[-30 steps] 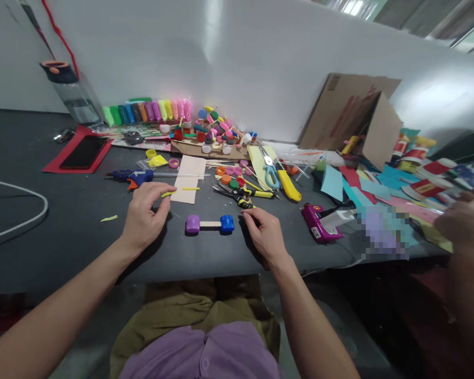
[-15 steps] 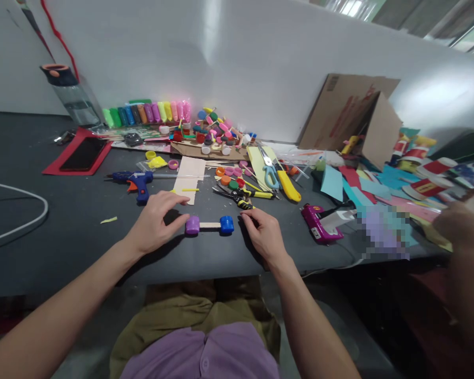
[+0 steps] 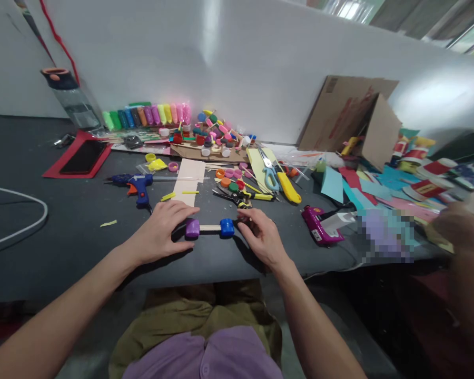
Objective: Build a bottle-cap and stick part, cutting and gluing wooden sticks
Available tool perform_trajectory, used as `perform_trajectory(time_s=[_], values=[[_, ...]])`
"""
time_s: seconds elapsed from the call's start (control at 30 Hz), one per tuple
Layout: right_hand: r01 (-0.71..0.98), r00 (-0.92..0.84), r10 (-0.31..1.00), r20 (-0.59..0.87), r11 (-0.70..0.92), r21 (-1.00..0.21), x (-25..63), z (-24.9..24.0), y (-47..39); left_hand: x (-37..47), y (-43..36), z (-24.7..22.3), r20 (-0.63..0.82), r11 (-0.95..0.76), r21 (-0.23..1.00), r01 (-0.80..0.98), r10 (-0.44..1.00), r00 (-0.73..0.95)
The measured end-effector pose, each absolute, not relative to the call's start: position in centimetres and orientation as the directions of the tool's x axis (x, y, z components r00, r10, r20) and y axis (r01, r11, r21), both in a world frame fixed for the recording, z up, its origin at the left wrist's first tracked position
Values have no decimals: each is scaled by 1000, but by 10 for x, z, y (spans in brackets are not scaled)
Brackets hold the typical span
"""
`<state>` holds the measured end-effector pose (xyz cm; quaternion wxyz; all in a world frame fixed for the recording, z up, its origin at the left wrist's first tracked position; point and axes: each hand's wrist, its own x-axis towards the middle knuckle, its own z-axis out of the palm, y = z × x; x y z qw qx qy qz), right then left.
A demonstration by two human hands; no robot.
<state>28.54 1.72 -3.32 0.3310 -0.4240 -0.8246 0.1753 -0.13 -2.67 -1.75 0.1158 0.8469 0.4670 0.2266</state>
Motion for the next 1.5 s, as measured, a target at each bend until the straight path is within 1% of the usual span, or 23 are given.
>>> perform_trajectory(time_s=[0.13, 0.23, 0.6, 0.9, 1.03, 1.23, 1.37, 1.5], values=[[525, -516, 773, 369, 626, -576, 287, -33, 17, -2, -28, -16, 242, -537, 401, 742, 844, 480], [513, -550, 761, 345, 634, -580, 287, -33, 17, -2, -29, -16, 231, -533, 404, 743, 846, 481], [527, -579, 755, 307, 635, -565, 284, -30, 16, -3, -29, -18, 224, -512, 415, 752, 858, 462], [539, -596, 741, 309, 655, -530, 282, -29, 15, -2, -26, -23, 235, -507, 419, 754, 862, 449], [553, -606, 731, 313, 670, -495, 282, -29, 13, -3, -23, -28, 268, -493, 418, 763, 869, 415], [584, -638, 707, 305, 703, -406, 280, -25, 5, -4, -19, -34, 317, -405, 426, 809, 904, 285], [607, -652, 696, 301, 716, -345, 275, -23, -3, -2, -16, -34, 309, -359, 443, 822, 922, 236], [638, -642, 704, 302, 710, -298, 267, -24, -9, 1, -15, -25, 274, -342, 460, 819, 933, 236]])
